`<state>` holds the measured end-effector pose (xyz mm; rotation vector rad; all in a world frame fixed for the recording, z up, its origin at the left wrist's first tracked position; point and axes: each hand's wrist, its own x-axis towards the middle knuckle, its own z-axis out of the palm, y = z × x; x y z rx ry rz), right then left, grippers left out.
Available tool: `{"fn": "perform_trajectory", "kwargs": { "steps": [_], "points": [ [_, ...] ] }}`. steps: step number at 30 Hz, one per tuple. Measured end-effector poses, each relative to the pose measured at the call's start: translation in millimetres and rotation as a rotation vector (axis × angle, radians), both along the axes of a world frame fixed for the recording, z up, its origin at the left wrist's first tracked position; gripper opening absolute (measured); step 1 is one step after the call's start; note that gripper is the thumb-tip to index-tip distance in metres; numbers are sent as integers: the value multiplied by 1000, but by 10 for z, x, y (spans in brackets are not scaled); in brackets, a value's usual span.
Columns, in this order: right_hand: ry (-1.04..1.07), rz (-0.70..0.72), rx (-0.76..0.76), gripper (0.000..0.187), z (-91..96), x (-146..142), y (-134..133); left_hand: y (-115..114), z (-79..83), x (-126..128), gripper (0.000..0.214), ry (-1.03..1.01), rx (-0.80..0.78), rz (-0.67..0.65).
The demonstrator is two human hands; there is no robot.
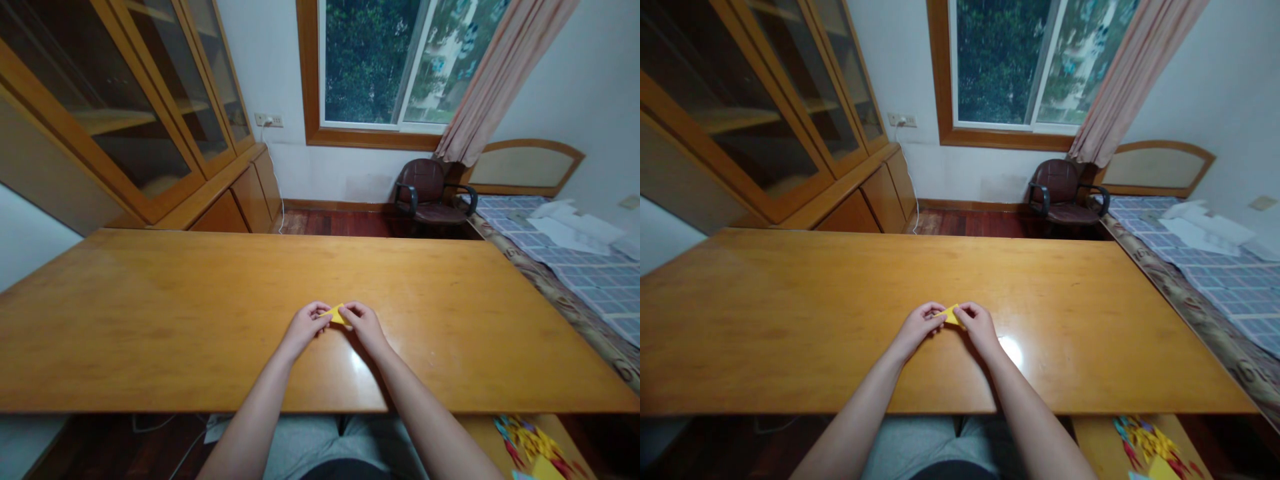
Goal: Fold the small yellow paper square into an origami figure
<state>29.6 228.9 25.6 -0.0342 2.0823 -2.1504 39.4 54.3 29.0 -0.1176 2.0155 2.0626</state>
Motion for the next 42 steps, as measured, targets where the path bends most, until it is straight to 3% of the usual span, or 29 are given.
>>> {"fn": "perform_trajectory", "kwargs": {
  "steps": [9, 18, 42],
  "points": [
    [-15, -23, -48, 26, -37, -13, 22, -23, -12, 21, 41, 15, 86, 11],
    [-37, -15, -93, 25, -29, -7, 38, -35, -30, 0, 32, -9, -1, -48],
    [-31, -37, -77, 24, -49, -12, 36, -72, -36, 13, 37, -73, 95, 3]
  ]
}}
